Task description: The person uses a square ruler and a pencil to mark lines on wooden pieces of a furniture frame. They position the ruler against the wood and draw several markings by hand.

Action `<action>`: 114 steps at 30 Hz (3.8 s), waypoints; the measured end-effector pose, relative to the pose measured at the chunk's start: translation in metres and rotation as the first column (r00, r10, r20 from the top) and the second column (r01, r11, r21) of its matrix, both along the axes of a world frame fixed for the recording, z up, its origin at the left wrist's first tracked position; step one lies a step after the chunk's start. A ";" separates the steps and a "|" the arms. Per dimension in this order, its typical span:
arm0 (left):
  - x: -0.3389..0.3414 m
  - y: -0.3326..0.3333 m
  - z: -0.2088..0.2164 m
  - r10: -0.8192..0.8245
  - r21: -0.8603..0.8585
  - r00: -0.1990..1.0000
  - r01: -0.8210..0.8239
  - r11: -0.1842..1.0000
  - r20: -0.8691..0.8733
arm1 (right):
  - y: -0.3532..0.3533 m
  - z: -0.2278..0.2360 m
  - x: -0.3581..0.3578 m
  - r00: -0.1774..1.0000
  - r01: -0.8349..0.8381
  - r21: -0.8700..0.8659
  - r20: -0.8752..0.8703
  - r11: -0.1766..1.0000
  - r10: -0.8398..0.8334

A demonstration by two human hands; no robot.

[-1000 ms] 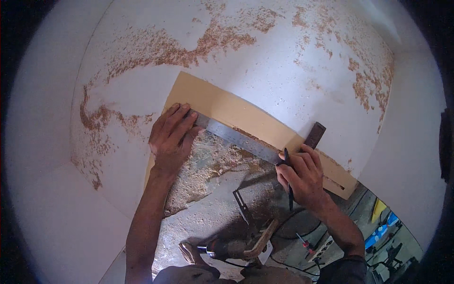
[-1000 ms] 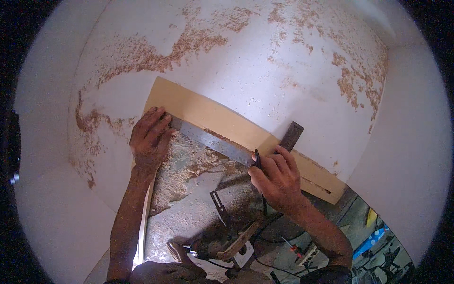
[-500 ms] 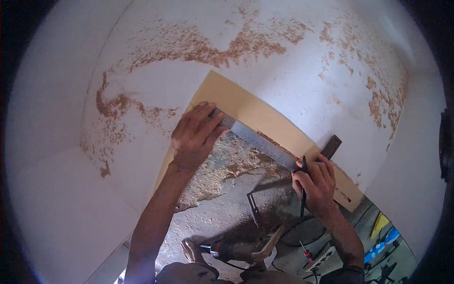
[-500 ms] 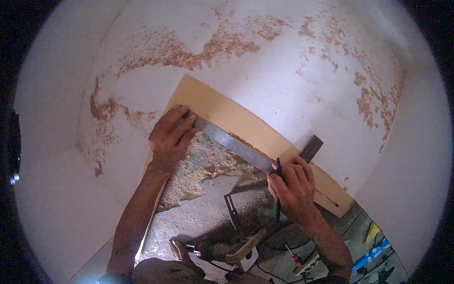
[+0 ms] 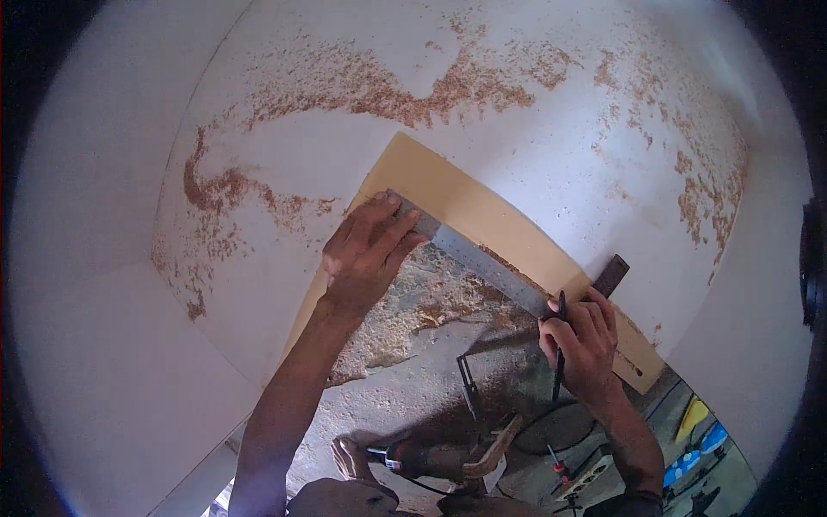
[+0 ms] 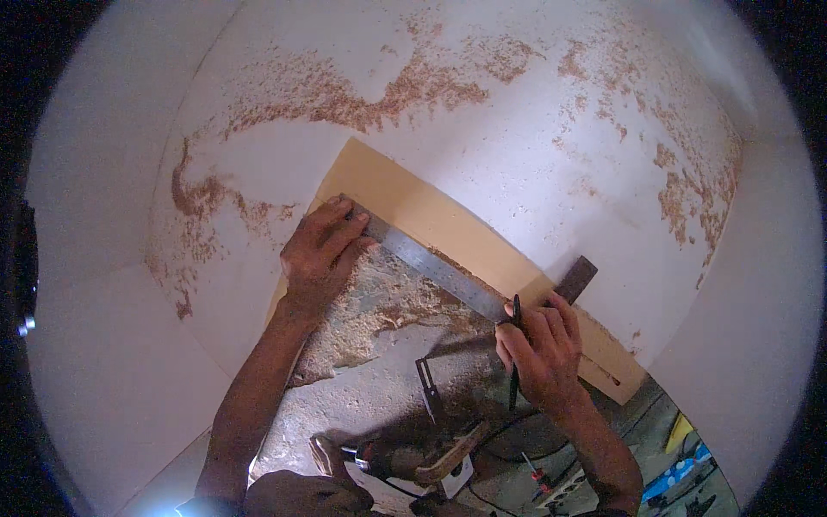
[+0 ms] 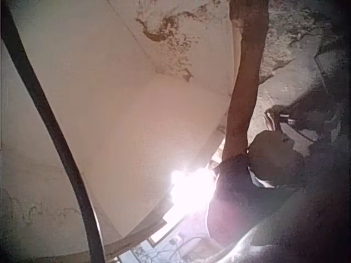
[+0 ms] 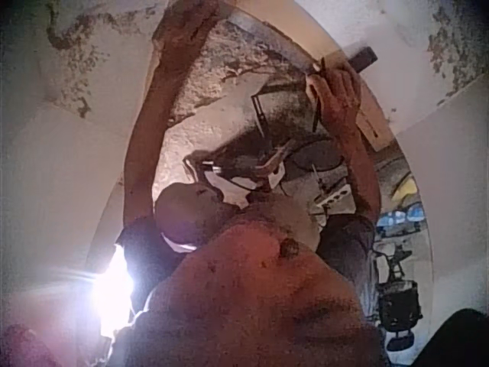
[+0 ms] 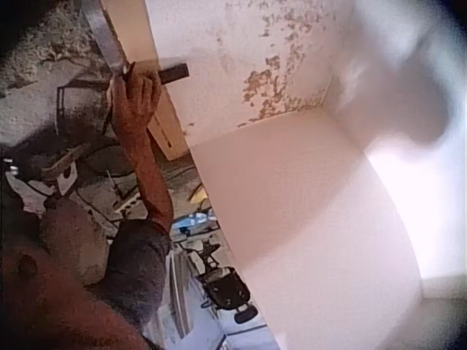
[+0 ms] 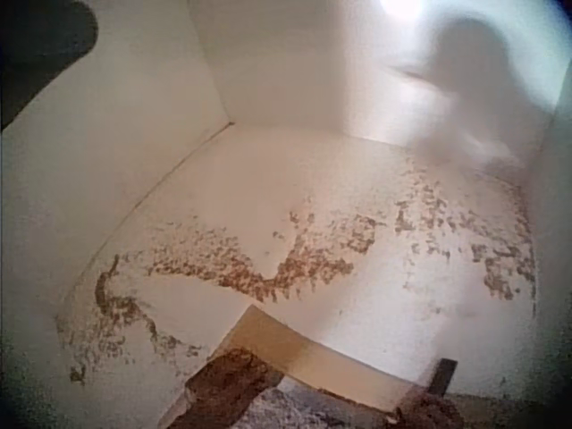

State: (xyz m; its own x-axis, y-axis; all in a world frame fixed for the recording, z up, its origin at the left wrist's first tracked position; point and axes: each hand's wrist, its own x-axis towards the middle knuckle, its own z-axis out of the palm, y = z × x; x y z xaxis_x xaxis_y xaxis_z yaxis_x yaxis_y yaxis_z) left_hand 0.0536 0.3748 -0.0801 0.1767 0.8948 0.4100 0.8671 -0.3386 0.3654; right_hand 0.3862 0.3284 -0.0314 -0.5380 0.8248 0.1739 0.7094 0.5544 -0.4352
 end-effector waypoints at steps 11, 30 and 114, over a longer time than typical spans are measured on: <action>0.001 0.000 0.007 -0.018 -0.035 1.000 0.019 0.999 0.016 | 0.004 0.000 -0.001 1.000 0.005 0.026 -0.007 1.000 -0.005; 0.001 0.000 0.012 -0.062 -0.049 0.998 0.063 0.997 0.022 | 0.005 0.004 -0.003 1.000 0.001 -0.008 -0.004 1.000 -0.001; 0.078 -0.020 0.039 0.277 -0.251 0.949 -0.307 0.918 -0.148 | 0.144 -0.026 -0.151 0.844 -0.221 -0.424 -0.535 0.878 -0.046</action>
State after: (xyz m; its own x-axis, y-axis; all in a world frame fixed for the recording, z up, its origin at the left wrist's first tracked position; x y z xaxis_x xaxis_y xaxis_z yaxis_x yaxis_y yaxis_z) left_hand 0.1318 0.3551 -0.0407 -0.0794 0.9868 0.1409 0.9515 0.0329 0.3060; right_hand 0.2352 0.4723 -0.0578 -0.5513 0.8318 0.0646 0.2633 0.2470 -0.9326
